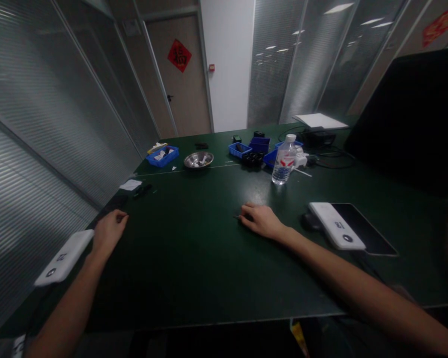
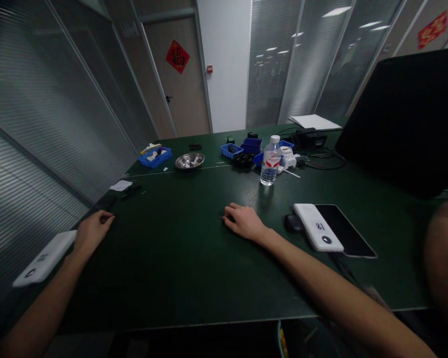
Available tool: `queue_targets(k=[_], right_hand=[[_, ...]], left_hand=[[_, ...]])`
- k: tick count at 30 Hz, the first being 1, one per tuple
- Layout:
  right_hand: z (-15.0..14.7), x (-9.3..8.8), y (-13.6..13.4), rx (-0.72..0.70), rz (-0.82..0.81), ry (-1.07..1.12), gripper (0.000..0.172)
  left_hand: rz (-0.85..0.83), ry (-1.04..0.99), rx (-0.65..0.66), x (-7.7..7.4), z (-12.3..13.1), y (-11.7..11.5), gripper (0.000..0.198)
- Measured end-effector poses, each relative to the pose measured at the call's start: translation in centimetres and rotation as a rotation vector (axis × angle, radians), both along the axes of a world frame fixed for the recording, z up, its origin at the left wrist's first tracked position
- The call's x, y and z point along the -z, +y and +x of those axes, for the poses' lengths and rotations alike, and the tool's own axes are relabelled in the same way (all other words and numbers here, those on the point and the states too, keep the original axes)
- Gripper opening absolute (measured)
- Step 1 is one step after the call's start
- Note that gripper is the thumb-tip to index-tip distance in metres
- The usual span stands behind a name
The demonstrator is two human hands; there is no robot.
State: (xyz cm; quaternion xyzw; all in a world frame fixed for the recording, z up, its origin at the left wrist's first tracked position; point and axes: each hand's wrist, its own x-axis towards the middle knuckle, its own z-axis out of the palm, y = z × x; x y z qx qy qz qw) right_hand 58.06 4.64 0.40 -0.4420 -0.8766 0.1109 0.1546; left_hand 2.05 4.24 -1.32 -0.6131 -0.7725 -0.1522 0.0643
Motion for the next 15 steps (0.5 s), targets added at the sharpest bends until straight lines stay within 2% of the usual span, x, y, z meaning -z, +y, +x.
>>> queue_targets(k=[2, 6, 10, 15], right_hand=[[-0.1, 0.2, 0.0, 0.007, 0.004, 0.006, 0.014], [-0.4, 0.3, -0.2, 0.032, 0.017, 0.009, 0.015], [-0.5, 0.1, -0.2, 0.043, 0.017, -0.007, 0.016], [-0.4, 0.2, 0.0, 0.052, -0.004, -0.023, 0.017]], left_hand=[[0.000, 0.006, 0.081, -0.3, 1.1, 0.2, 0.033], [-0.066, -0.055, 0.343, -1.3, 4.9, 1.0, 0.028], [-0.155, -0.163, 0.566, -2.1, 11.1, 1.1, 0.024], [-0.221, -0.294, 0.889, -2.8, 20.2, -0.3, 0.020]])
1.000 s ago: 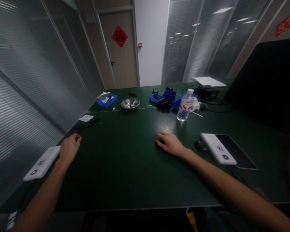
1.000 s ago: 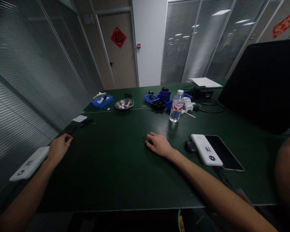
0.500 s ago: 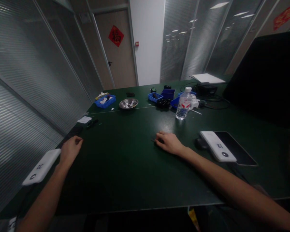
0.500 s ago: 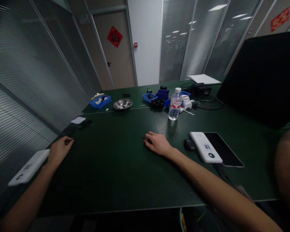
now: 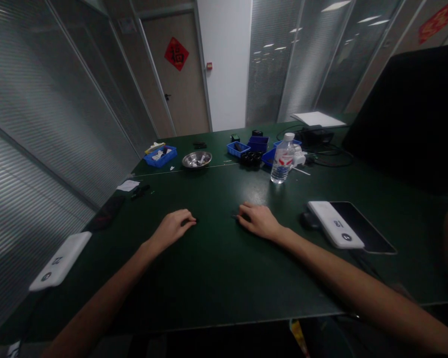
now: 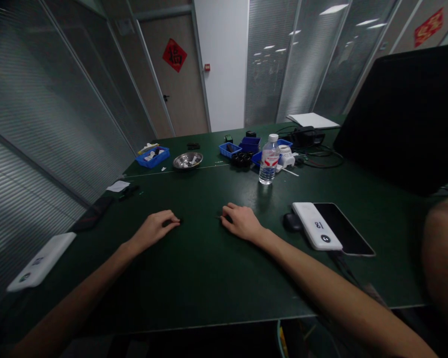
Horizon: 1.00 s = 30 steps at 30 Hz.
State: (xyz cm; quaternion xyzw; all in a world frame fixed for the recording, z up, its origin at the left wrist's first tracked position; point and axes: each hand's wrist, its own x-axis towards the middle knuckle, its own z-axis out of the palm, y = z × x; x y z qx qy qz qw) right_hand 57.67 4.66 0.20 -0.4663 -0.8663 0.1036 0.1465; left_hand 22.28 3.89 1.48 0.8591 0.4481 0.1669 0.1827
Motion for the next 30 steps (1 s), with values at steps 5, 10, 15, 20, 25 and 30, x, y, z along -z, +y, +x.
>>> queue_targets(k=[5, 10, 15, 20, 25, 30], right_hand=[[-0.1, 0.2, 0.0, 0.002, 0.025, 0.002, 0.017], [-0.2, 0.2, 0.1, -0.001, 0.018, -0.007, 0.017], [-0.1, 0.3, 0.1, -0.011, 0.018, -0.003, 0.016], [0.0, 0.2, 0.1, -0.021, 0.017, 0.016, 0.015], [0.1, 0.4, 0.1, -0.022, 0.015, 0.027, 0.016], [0.1, 0.1, 0.0, -0.030, 0.010, 0.026, 0.015]], left_hand=[[-0.036, -0.105, 0.221, 0.4, 6.4, -1.8, 0.016], [-0.137, -0.223, 0.193, 1.4, 8.0, -2.5, 0.019], [-0.168, -0.233, 0.108, 1.5, 7.6, -2.2, 0.031], [-0.132, -0.204, 0.147, 1.2, 7.8, -2.1, 0.026], [-0.106, -0.187, 0.156, 1.2, 7.7, -2.3, 0.024], [-0.105, -0.252, 0.157, 1.1, 7.5, -2.5, 0.023]])
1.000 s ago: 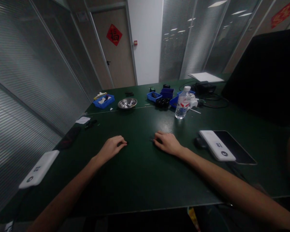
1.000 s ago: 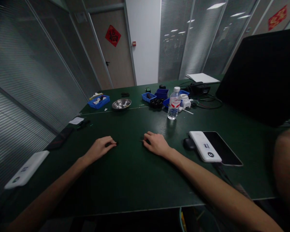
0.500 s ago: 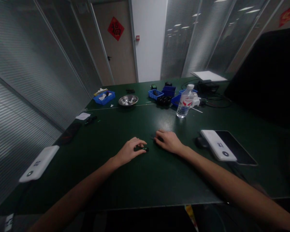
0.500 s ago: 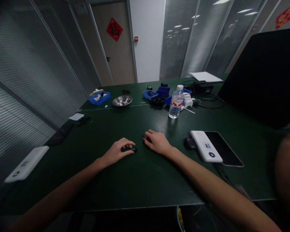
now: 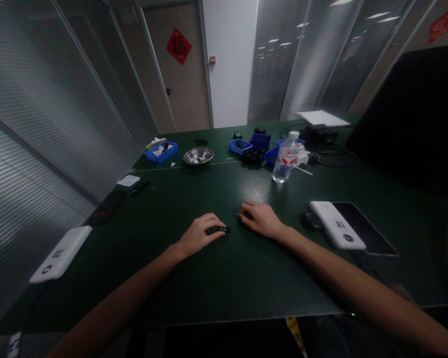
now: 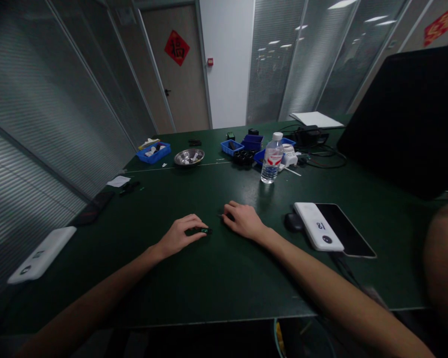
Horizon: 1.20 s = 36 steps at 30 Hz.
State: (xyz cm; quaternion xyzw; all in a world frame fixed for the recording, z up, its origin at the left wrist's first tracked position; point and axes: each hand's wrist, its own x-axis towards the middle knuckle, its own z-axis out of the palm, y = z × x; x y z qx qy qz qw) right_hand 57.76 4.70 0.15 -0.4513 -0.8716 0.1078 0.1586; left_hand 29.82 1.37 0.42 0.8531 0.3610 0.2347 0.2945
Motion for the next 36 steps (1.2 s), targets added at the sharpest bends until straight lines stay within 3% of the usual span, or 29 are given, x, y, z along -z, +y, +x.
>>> queue_targets(k=[12, 25, 31, 36], right_hand=[[0.03, -0.21, -0.02, 0.000, -0.016, -0.012, 0.015], [-0.07, -0.17, -0.06, 0.005, -0.001, -0.015, 0.014], [-0.08, -0.31, -0.09, 0.005, -0.009, -0.015, 0.016], [-0.02, -0.27, -0.11, -0.002, -0.008, -0.008, 0.015]], left_hand=[[-0.061, -0.013, -0.049, 0.05, -0.05, -0.04, 0.023], [0.049, -0.030, -0.068, -0.35, 0.03, -0.30, 0.026], [-0.033, -0.053, -0.020, -0.26, 0.10, -0.24, 0.025], [-0.005, -0.037, -0.069, -0.02, -0.06, -0.22, 0.027]])
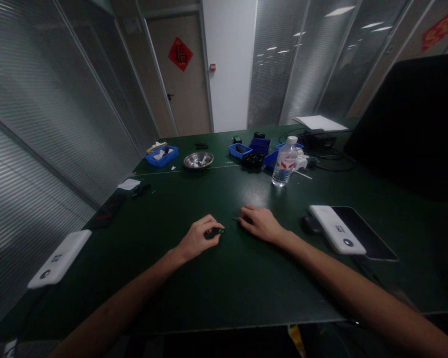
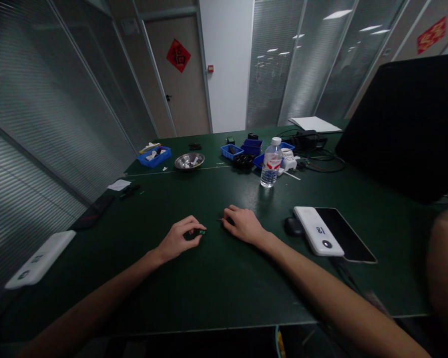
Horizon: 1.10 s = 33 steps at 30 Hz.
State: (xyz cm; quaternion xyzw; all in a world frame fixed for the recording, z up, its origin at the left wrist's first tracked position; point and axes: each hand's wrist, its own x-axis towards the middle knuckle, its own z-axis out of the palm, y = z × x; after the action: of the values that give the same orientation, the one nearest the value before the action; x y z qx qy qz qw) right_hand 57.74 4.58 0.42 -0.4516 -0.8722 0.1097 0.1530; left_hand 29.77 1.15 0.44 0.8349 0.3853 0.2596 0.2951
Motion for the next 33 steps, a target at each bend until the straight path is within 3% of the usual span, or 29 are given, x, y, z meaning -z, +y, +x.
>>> queue_targets(k=[8, 15, 19, 21, 24, 33], right_hand=[[0.0, -0.1, 0.0, 0.001, -0.017, 0.023, 0.014], [-0.3, -0.3, -0.5, -0.085, -0.084, 0.210, 0.012], [-0.8, -0.5, -1.1, -0.140, -0.113, 0.276, 0.012], [-1.1, -0.6, -1.3, -0.170, -0.137, 0.296, 0.011], [-1.3, -0.7, -1.5, -0.186, -0.142, 0.295, 0.009], [-1.6, -0.5, -1.8, -0.184, -0.123, 0.232, 0.007]], left_hand=[[0.015, 0.019, -0.013, 0.2, 0.0, 0.0, 0.028], [-0.003, 0.122, -0.113, 0.3, 0.0, 0.6, 0.028], [0.019, 0.061, -0.107, 0.2, 0.0, 0.4, 0.033], [0.035, 0.030, -0.086, 0.1, 0.0, 0.3, 0.025], [0.073, 0.022, -0.063, -0.1, 0.0, 0.1, 0.013], [0.043, 0.074, -0.070, 0.3, 0.3, 0.0, 0.015]])
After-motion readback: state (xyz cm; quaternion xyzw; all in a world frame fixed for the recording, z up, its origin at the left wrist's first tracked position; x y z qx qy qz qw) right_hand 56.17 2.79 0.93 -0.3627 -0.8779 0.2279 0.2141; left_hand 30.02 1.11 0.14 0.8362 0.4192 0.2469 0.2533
